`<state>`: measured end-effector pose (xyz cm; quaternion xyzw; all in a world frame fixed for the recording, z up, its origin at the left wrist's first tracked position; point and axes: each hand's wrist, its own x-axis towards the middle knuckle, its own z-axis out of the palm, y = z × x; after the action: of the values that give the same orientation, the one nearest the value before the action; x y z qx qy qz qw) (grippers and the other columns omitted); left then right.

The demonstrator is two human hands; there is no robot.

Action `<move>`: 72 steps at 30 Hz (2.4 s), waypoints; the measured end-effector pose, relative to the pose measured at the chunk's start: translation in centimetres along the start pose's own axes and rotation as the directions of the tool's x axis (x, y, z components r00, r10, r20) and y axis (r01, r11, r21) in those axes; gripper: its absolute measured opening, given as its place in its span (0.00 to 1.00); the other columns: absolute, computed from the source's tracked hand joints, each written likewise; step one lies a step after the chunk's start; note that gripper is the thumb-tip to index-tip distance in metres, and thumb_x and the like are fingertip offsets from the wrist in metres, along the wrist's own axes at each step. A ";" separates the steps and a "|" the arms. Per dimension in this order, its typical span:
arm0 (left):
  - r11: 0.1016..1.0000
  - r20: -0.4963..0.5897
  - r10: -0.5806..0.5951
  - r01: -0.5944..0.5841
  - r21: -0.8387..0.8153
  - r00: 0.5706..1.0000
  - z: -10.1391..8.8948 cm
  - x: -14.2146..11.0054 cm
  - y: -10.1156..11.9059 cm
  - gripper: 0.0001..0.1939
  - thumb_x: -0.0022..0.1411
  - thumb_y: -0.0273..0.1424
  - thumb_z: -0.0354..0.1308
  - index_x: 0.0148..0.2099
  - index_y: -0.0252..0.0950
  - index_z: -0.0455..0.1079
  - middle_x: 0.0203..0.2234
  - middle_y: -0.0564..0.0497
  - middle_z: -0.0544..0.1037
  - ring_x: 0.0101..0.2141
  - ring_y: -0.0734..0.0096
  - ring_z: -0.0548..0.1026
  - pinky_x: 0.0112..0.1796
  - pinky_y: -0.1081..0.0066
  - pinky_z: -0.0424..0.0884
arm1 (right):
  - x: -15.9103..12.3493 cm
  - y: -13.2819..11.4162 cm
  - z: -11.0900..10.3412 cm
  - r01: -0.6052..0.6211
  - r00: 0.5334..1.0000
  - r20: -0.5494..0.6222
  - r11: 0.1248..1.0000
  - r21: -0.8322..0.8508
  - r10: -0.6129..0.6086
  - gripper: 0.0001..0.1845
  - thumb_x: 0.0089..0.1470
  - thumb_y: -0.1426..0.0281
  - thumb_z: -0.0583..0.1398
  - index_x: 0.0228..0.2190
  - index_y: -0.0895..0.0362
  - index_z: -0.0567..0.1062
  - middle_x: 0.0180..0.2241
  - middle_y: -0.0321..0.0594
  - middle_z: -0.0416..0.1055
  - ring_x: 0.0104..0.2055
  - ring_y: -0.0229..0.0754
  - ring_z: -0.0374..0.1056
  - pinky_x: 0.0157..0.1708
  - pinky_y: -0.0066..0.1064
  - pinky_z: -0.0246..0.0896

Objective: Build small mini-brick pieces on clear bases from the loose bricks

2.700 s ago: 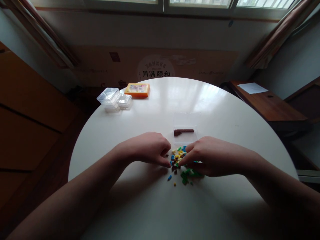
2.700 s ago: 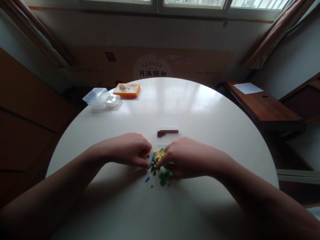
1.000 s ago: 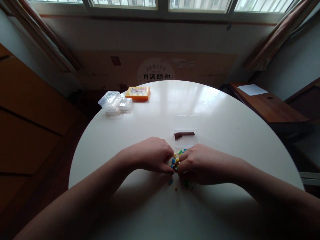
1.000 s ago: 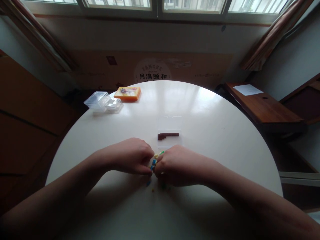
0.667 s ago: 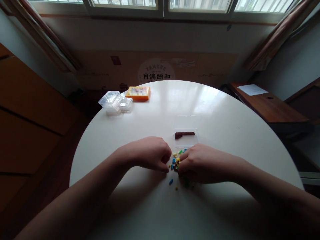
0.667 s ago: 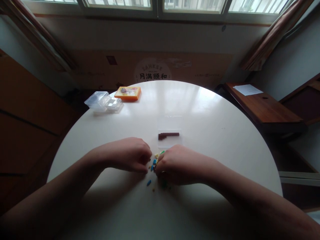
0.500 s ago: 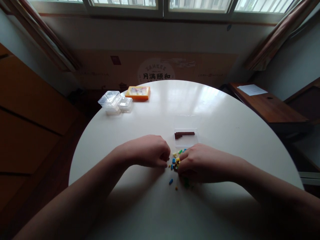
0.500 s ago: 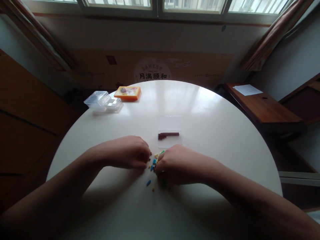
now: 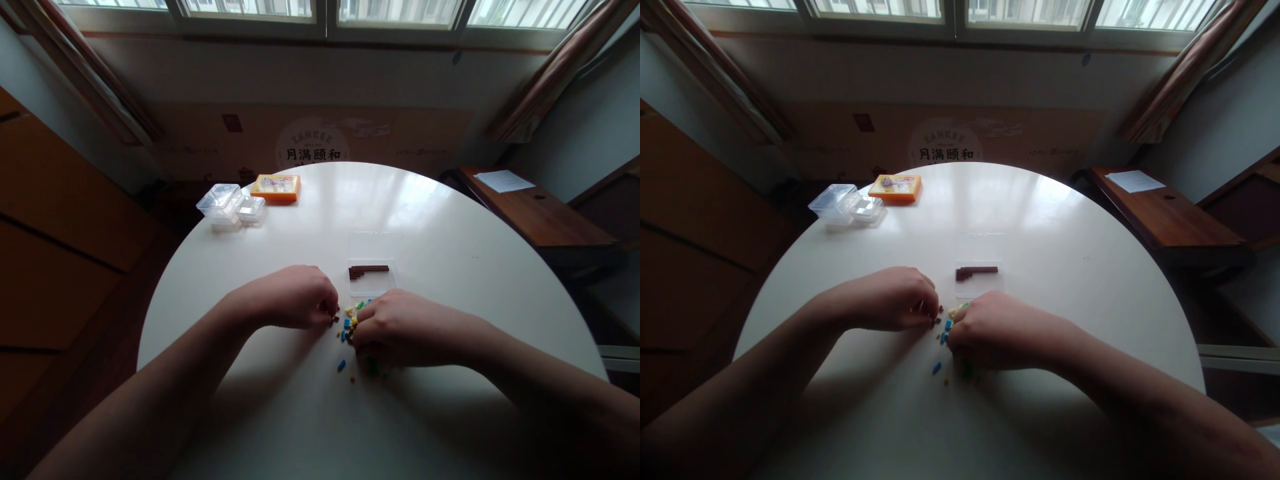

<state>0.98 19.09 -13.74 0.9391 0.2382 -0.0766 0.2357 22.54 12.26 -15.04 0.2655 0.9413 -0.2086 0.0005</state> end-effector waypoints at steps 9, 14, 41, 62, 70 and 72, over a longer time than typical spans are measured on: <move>0.999 -0.007 0.031 -0.031 -0.021 1.000 0.6 0.1 -0.2 0.08 0.53 0.25 0.60 0.33 0.42 0.79 0.28 0.53 0.80 0.28 0.72 0.74 0.31 0.73 0.63 | -0.5 0.1 -0.4 0.017 0.999 -0.031 1.000 -0.004 -0.018 0.06 0.56 0.74 0.57 0.29 0.56 0.73 0.31 0.36 0.73 0.31 0.35 0.63 0.31 0.28 0.48; 0.998 0.003 0.056 -0.056 -0.003 0.998 0.6 0.2 -0.1 0.07 0.53 0.26 0.59 0.30 0.41 0.78 0.25 0.54 0.79 0.26 0.73 0.71 0.30 0.74 0.61 | -0.3 -0.1 -0.3 0.027 1.000 0.012 0.999 0.033 -0.027 0.06 0.53 0.76 0.57 0.27 0.56 0.74 0.32 0.35 0.74 0.32 0.35 0.64 0.31 0.27 0.49; 1.000 0.031 0.024 -0.024 -0.009 0.999 0.5 0.0 -0.1 0.04 0.53 0.30 0.59 0.27 0.38 0.70 0.22 0.55 0.74 0.24 0.74 0.67 0.26 0.73 0.57 | 0.5 -0.4 0.9 -0.133 0.985 -0.119 0.988 -0.079 0.123 0.07 0.55 0.70 0.58 0.29 0.55 0.77 0.30 0.36 0.74 0.27 0.34 0.59 0.26 0.29 0.40; 0.999 0.055 0.013 -0.011 -0.046 0.998 0.4 0.1 -0.1 0.03 0.52 0.30 0.60 0.28 0.38 0.74 0.23 0.55 0.76 0.24 0.74 0.69 0.27 0.72 0.59 | 0.0 -0.3 0.5 -0.114 0.960 -0.259 0.993 -0.010 0.108 0.05 0.54 0.71 0.61 0.29 0.54 0.79 0.27 0.33 0.73 0.25 0.31 0.60 0.26 0.27 0.44; 0.998 0.066 0.010 -0.006 -0.061 0.998 0.3 0.0 0.1 0.04 0.52 0.28 0.59 0.29 0.39 0.76 0.24 0.55 0.77 0.24 0.75 0.69 0.27 0.73 0.59 | -1.9 1.1 -1.8 -0.185 0.909 -0.379 0.983 0.010 0.175 0.04 0.57 0.69 0.61 0.32 0.53 0.78 0.28 0.32 0.74 0.28 0.32 0.65 0.29 0.25 0.51; 0.997 0.088 -0.006 0.013 -0.071 0.996 0.1 -0.1 0.1 0.05 0.52 0.27 0.59 0.29 0.39 0.77 0.23 0.55 0.77 0.23 0.76 0.68 0.26 0.74 0.58 | -2.0 1.0 -1.9 -0.182 0.925 -0.340 0.983 -0.007 0.169 0.04 0.56 0.69 0.62 0.31 0.53 0.78 0.28 0.32 0.73 0.28 0.32 0.64 0.28 0.25 0.49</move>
<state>0.97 18.92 -13.72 0.9246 0.2346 -0.1104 0.2792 25.04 12.80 -13.47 0.3803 0.9037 -0.1408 -0.1374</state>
